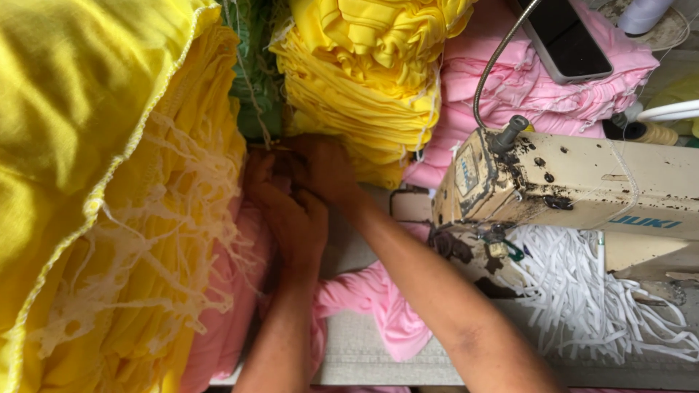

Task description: Sewing white elastic bands onto pink fabric pieces using an industrial sewing machine in a factory setting.

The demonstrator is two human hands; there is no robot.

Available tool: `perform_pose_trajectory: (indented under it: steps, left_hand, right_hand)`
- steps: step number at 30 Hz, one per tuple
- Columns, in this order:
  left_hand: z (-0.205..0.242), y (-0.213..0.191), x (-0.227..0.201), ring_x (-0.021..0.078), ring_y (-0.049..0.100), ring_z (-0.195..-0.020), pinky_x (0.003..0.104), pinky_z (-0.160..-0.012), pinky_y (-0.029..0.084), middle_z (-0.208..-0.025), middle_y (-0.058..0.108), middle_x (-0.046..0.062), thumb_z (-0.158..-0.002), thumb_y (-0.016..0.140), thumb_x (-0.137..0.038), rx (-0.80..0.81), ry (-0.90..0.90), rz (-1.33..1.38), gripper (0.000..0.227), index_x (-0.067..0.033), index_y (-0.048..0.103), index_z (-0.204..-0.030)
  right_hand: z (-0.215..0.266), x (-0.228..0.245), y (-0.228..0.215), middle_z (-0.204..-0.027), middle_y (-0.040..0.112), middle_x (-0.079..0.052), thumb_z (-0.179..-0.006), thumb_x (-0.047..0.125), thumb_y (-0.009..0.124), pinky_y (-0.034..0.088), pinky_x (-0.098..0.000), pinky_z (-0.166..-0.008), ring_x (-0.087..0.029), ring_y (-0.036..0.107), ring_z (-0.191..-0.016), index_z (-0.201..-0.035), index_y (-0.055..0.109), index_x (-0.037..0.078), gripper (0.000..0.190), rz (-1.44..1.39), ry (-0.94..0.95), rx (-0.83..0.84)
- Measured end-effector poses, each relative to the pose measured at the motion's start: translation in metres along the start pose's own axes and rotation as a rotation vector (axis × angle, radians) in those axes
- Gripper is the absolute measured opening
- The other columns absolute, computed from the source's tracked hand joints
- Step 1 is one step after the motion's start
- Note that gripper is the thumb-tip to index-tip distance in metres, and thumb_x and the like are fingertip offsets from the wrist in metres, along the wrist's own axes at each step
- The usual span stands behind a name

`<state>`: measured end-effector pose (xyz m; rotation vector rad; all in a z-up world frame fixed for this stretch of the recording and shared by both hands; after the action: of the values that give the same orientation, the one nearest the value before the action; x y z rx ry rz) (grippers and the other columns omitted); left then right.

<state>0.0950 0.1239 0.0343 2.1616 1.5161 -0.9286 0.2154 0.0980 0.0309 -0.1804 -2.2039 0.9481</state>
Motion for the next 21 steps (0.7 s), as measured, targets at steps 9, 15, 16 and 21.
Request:
perform_pose_trajectory:
  steps: [9, 15, 16, 21]
  left_hand:
    - [0.003, 0.007, 0.012, 0.044, 0.045, -0.137, 0.048, -0.118, 0.039, -0.142, 0.041, 0.027, -0.082, 0.049, 0.006, 0.014, 0.072, 0.026, 0.057, 0.0042, 0.042, -0.139]
    - [0.006, -0.006, 0.015, 0.0407, 0.043, -0.137, 0.05, -0.118, 0.033, -0.142, 0.044, 0.023, -0.102, 0.049, -0.014, 0.151, 0.156, 0.092, 0.036, 0.0002, 0.046, -0.134]
    - [0.009, -0.007, 0.017, 0.0407, 0.043, -0.137, 0.05, -0.118, 0.033, -0.142, 0.044, 0.023, -0.102, 0.049, -0.014, 0.153, 0.142, 0.092, 0.036, 0.0002, 0.046, -0.134]
    - [0.012, -0.01, -0.006, 0.0287, 0.066, -0.1, 0.039, -0.096, 0.051, -0.102, 0.066, 0.006, -0.098, 0.06, -0.011, 0.467, 0.419, 0.13, 0.016, -0.0095, 0.068, -0.112]
  right_hand:
    - [0.0, -0.034, 0.058, -0.137, 0.065, -0.002, -0.104, 0.036, 0.049, 0.051, -0.0468, -0.111, -0.025, 0.062, -0.131, -0.143, 0.054, 0.034, 0.04, -0.219, 0.115, 0.055]
    - [0.031, 0.029, -0.024, -0.164, 0.03, -0.025, -0.094, 0.017, 0.044, 0.04, -0.0606, -0.121, -0.048, 0.037, -0.149, -0.162, 0.022, 0.01, 0.072, -0.142, -0.035, 0.33]
    - [0.049, 0.042, -0.051, -0.164, 0.03, -0.025, -0.094, 0.017, 0.044, 0.04, -0.0606, -0.121, -0.048, 0.037, -0.149, -0.162, 0.022, 0.01, 0.072, -0.14, -0.026, 0.341]
    - [0.169, 0.053, -0.16, -0.086, 0.076, -0.019, -0.092, 0.02, 0.067, 0.06, -0.0464, -0.067, -0.041, 0.074, -0.08, -0.1, 0.075, 0.007, 0.017, -0.161, -0.014, 0.325]
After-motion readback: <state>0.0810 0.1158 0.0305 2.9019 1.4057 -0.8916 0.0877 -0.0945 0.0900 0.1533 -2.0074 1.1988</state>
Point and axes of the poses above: each hand's wrist, its own z-axis away from the middle knuckle, its own y-axis out of the palm, x = y × z, the point moved 2 cm from there along -z, towards the middle knuckle
